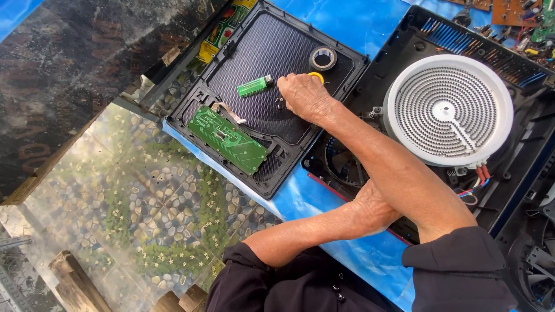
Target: Assembling and connecting internal electronic components and wiring inside an induction cooktop during a repair.
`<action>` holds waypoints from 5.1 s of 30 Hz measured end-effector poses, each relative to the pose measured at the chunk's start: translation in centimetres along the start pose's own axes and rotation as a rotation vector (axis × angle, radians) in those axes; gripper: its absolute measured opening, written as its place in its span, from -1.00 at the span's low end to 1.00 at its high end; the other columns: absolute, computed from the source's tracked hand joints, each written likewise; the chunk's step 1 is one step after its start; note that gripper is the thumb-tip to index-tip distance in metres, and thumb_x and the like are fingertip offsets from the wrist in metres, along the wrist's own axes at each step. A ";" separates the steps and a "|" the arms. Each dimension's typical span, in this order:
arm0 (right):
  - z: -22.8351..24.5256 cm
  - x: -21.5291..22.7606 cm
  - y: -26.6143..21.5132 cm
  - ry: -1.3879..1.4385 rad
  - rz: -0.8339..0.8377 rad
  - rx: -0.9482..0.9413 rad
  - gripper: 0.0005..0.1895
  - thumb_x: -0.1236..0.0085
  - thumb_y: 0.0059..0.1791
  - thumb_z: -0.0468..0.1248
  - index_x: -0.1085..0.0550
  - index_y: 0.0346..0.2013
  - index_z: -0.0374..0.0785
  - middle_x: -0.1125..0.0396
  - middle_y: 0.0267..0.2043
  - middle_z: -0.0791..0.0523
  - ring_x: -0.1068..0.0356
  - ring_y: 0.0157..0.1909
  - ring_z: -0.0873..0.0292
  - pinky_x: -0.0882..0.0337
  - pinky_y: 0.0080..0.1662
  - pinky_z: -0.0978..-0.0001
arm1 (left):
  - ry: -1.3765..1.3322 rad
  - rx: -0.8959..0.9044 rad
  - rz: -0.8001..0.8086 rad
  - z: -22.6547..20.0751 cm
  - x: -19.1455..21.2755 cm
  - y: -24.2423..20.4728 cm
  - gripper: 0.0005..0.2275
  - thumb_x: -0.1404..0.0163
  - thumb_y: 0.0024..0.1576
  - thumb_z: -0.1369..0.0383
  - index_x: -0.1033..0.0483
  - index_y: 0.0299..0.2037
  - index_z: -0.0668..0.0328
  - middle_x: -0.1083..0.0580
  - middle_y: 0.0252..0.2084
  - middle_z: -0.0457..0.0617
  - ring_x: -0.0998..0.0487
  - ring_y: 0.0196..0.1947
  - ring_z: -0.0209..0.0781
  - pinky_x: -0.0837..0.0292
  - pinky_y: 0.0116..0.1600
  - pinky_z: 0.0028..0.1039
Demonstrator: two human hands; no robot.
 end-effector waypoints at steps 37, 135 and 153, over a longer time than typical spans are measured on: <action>-4.0 18.4 -29.1 0.832 0.077 -0.956 -0.76 -0.26 -0.06 -0.43 -0.57 -0.09 -0.25 -0.52 -0.11 0.03 -0.54 -0.09 0.10 -0.56 0.08 0.25 | 0.143 -0.122 -0.415 -1.1 8.9 0.0 -0.85 -0.18 0.00 0.54 -0.58 -0.23 0.28 -0.44 -0.25 0.05 -0.44 -0.13 0.02 -0.49 0.05 -0.28; -2.3 11.4 -46.5 0.151 -0.369 -0.492 -0.90 -0.10 0.13 -0.18 -0.42 -0.17 -0.10 -0.47 0.01 0.13 -0.27 0.31 0.07 -0.15 0.35 0.01 | -0.163 -0.147 -0.109 -0.3 7.1 0.9 -0.33 -0.47 -0.26 0.35 -0.50 0.11 0.31 -0.45 0.13 0.16 -0.39 0.26 0.16 -0.47 0.22 -0.05; -3.2 10.1 -46.6 0.155 -0.339 -0.480 -0.91 -0.08 0.14 -0.18 -0.43 -0.16 -0.11 -0.47 0.00 0.13 -0.26 0.30 0.04 -0.19 0.36 -0.05 | -0.204 -0.119 -0.103 -0.1 7.5 0.8 -0.35 -0.46 -0.26 0.39 -0.51 0.10 0.31 -0.45 0.14 0.12 -0.37 0.28 0.13 -0.45 0.25 -0.04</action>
Point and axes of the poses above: each hand's wrist, its own y-axis towards the middle knuckle, its own x-axis out of the back of the hand, z = x × y, the point moved 6 cm from there along y, towards the middle knuckle
